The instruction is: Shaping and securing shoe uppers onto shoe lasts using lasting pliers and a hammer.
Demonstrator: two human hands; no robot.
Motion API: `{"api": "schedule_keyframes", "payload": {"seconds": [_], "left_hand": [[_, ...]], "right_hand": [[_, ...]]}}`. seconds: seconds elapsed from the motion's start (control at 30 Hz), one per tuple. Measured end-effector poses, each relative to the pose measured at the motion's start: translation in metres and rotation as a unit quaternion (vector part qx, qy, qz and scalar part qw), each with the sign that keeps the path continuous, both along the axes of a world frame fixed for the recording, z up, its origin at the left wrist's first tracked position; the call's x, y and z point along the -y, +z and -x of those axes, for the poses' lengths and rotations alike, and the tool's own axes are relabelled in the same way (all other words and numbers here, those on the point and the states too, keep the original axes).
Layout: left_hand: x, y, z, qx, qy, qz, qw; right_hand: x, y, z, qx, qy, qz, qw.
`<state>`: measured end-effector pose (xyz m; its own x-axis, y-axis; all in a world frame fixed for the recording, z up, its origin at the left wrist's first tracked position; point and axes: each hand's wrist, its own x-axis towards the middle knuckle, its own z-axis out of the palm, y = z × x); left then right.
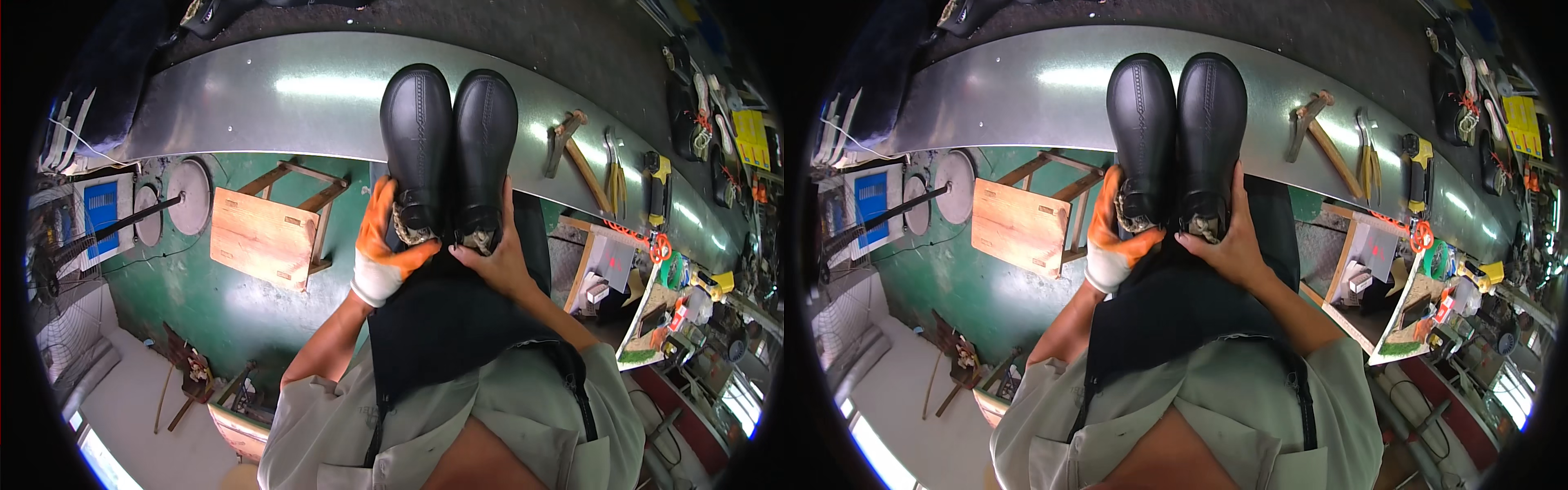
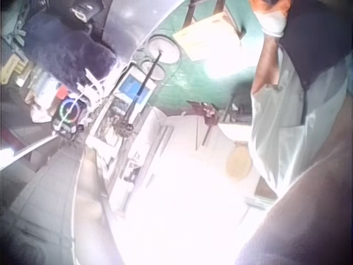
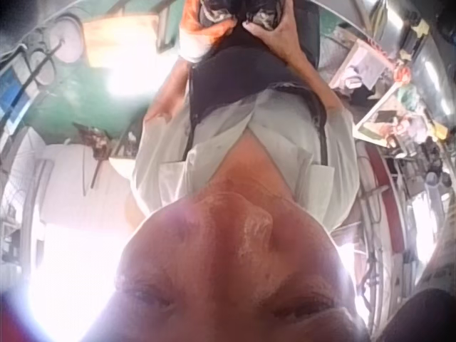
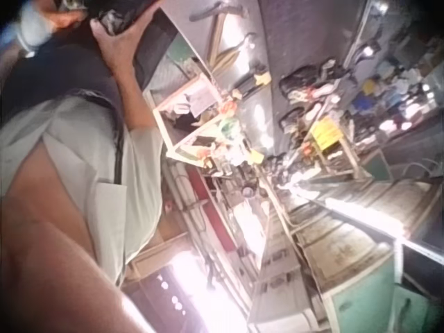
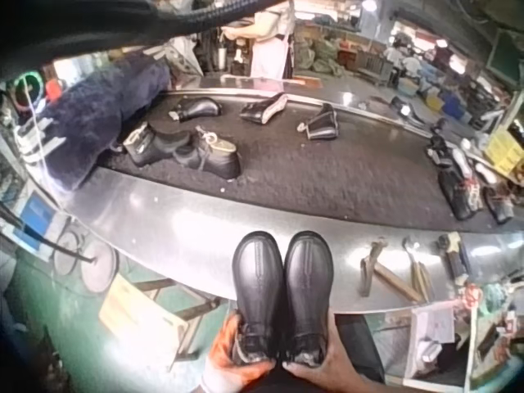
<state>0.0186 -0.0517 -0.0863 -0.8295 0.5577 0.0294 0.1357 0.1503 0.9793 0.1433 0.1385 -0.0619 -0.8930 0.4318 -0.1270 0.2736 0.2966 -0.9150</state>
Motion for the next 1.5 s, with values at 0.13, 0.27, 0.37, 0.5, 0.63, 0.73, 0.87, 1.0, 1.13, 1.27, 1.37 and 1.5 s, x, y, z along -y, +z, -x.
{"api": "schedule_keyframes", "payload": {"seconds": [0.13, 0.27, 0.37, 0.5, 0.63, 0.73, 0.87, 1.0, 1.13, 1.27, 1.37, 1.5], "left_hand": [[-0.013, 0.004, 0.01, 0.077, -0.022, -0.045, 0.996], [-0.026, 0.015, 0.023, 0.123, -0.058, -0.12, 0.983], [-0.022, 0.004, 0.027, 0.059, -0.075, -0.108, 0.99], [-0.021, 0.018, 0.048, 0.307, -0.103, -0.18, 0.929], [-0.036, 0.044, 0.063, 0.325, -0.088, -0.124, 0.933], [-0.032, 0.044, 0.07, 0.288, -0.096, -0.049, 0.952], [-0.037, 0.061, 0.055, 0.323, -0.089, -0.06, 0.94], [-0.03, 0.047, 0.034, 0.294, -0.088, -0.15, 0.94], [-0.023, 0.025, 0.022, 0.219, -0.09, -0.079, 0.968], [-0.014, 0.013, 0.014, 0.226, -0.099, -0.1, 0.964], [-0.013, 0.007, 0.014, 0.129, -0.113, -0.101, 0.98], [-0.015, 0.013, 0.008, 0.179, -0.112, -0.128, 0.969]], "right_hand": [[0.0, 0.003, 0.002, 0.017, -0.009, 0.039, 0.999], [0.002, 0.006, 0.004, -0.002, -0.025, 0.066, 0.997], [-0.01, 0.013, 0.004, 0.014, -0.012, 0.16, 0.987], [-0.043, 0.048, 0.022, 0.056, 0.003, 0.264, 0.963], [-0.054, 0.067, 0.031, 0.094, 0.035, 0.282, 0.954], [-0.056, 0.073, 0.035, 0.096, 0.055, 0.281, 0.953], [-0.053, 0.058, 0.029, 0.102, 0.052, 0.274, 0.955], [-0.042, 0.039, 0.024, 0.083, 0.058, 0.272, 0.957], [-0.025, 0.02, 0.009, 0.009, 0.034, 0.205, 0.978], [-0.017, 0.004, 0.0, -0.026, 0.042, 0.164, 0.985], [-0.015, -0.012, -0.003, -0.047, 0.052, 0.105, 0.992], [-0.013, -0.015, -0.004, -0.067, 0.055, 0.057, 0.995]]}}
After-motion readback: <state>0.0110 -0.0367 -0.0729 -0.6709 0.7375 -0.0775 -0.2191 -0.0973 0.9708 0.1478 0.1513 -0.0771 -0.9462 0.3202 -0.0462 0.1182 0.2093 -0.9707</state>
